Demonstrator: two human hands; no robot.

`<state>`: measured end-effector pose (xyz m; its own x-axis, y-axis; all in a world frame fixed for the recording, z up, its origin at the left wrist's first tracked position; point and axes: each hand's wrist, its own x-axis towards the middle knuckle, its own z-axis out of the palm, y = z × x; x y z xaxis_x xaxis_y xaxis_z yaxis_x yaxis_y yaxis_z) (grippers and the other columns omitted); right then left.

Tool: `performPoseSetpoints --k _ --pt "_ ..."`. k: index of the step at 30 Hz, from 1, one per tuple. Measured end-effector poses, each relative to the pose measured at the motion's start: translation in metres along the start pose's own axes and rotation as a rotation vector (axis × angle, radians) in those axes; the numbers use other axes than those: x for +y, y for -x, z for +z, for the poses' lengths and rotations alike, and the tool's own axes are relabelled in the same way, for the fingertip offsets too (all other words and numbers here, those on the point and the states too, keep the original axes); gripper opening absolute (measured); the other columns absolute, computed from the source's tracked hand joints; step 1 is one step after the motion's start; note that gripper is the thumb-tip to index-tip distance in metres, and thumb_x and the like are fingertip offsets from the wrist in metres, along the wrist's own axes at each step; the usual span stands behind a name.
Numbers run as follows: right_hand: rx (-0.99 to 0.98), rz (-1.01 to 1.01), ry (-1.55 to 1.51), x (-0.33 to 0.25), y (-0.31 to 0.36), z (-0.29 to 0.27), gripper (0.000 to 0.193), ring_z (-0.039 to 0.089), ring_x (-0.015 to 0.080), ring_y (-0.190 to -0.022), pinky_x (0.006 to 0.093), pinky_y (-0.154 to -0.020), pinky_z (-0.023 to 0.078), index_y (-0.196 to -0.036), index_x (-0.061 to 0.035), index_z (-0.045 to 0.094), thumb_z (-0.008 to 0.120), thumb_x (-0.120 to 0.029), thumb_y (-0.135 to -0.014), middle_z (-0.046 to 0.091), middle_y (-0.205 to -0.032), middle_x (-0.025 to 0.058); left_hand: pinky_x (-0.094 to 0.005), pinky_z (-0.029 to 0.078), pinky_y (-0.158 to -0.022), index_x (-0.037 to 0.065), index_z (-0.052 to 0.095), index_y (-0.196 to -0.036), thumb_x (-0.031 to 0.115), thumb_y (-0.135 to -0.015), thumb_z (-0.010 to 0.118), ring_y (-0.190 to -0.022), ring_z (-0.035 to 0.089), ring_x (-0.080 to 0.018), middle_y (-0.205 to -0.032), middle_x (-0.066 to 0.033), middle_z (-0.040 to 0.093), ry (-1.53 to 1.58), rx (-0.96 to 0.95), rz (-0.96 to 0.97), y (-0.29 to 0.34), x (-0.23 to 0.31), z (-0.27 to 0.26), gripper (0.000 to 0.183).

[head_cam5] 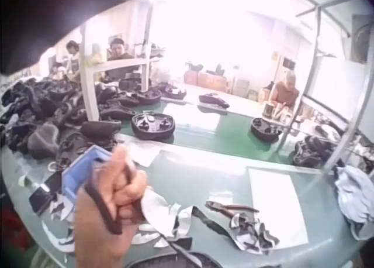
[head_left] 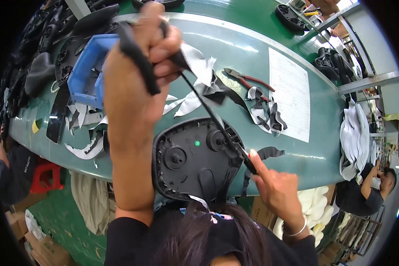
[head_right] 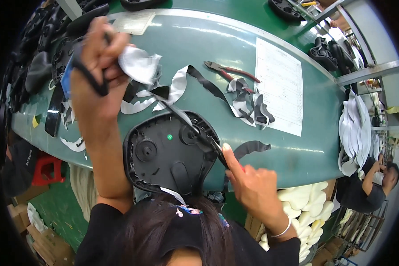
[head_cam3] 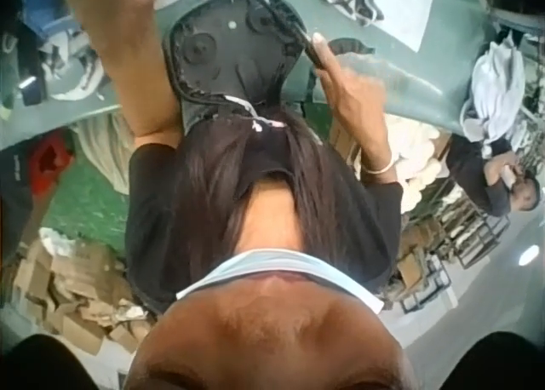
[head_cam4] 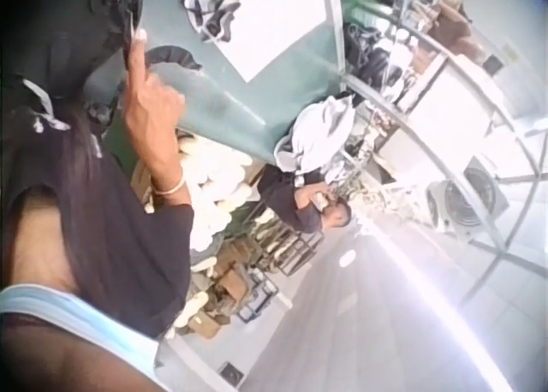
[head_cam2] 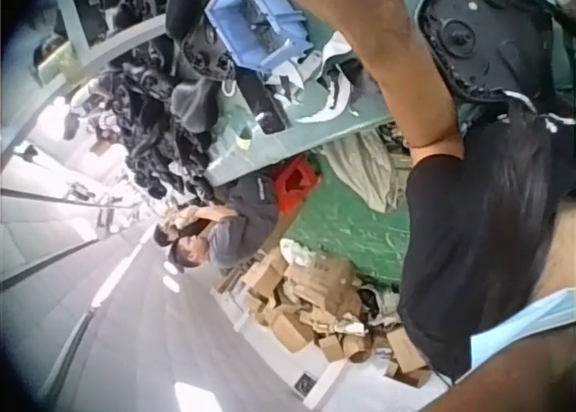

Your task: Trimming excess material from the edges of bicycle seats using a utility knife.

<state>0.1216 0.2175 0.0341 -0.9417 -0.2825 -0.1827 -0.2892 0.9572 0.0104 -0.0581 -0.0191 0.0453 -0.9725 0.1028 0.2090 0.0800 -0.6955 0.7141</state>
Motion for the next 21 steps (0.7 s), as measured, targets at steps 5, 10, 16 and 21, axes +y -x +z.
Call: performPoseSetpoints --k 5,10,16,21 --pt "0.157 0.083 -0.823 -0.02 0.043 0.036 0.056 0.065 0.0291 -0.066 0.0313 -0.061 0.05 -0.138 -0.0086 0.042 0.063 -0.014 -0.086 0.068 -0.093 0.0163 -0.0285 0.044 -0.066 0.005 0.056 -0.076 0.011 -0.092 0.053 -0.06 0.042 -0.0135 -0.066 -0.0006 0.042 0.146 -0.006 0.643 0.025 0.06 -0.005 0.017" --pt "0.046 0.596 -1.531 -0.021 0.04 0.051 0.043 0.058 0.0087 -0.065 0.0238 -0.059 0.047 -0.128 -0.0023 0.048 0.062 -0.011 -0.087 0.061 -0.077 0.0031 -0.0384 0.047 -0.069 0.008 0.061 -0.093 0.017 -0.085 0.062 -0.073 0.057 -0.0245 -0.085 -0.0084 0.059 -0.992 0.01 0.389 0.038 0.012 -0.028 0.013" --pt "0.372 0.515 -1.487 0.005 -0.012 0.055 0.024 0.057 0.0097 -0.062 0.0231 -0.059 0.048 -0.108 -0.0017 0.053 0.061 -0.013 -0.089 0.059 -0.081 0.0046 -0.039 0.047 -0.07 0.003 0.064 -0.088 0.042 -0.084 0.061 -0.075 0.062 -0.0341 -0.078 -0.0183 0.064 -1.444 -0.605 -0.501 0.035 -0.039 -0.082 0.04" --pt "0.653 0.579 -1.066 0.074 -0.042 0.06 0.022 0.045 0.01 -0.072 0.0244 -0.067 0.04 -0.104 -0.0022 0.055 0.057 -0.021 -0.093 0.055 -0.088 0.0031 -0.0372 0.048 -0.066 -0.001 0.061 -0.091 0.028 -0.097 0.044 -0.073 0.06 -0.0228 -0.078 -0.0147 0.062 -1.059 0.396 -0.29 -0.026 -0.033 -0.074 0.034"
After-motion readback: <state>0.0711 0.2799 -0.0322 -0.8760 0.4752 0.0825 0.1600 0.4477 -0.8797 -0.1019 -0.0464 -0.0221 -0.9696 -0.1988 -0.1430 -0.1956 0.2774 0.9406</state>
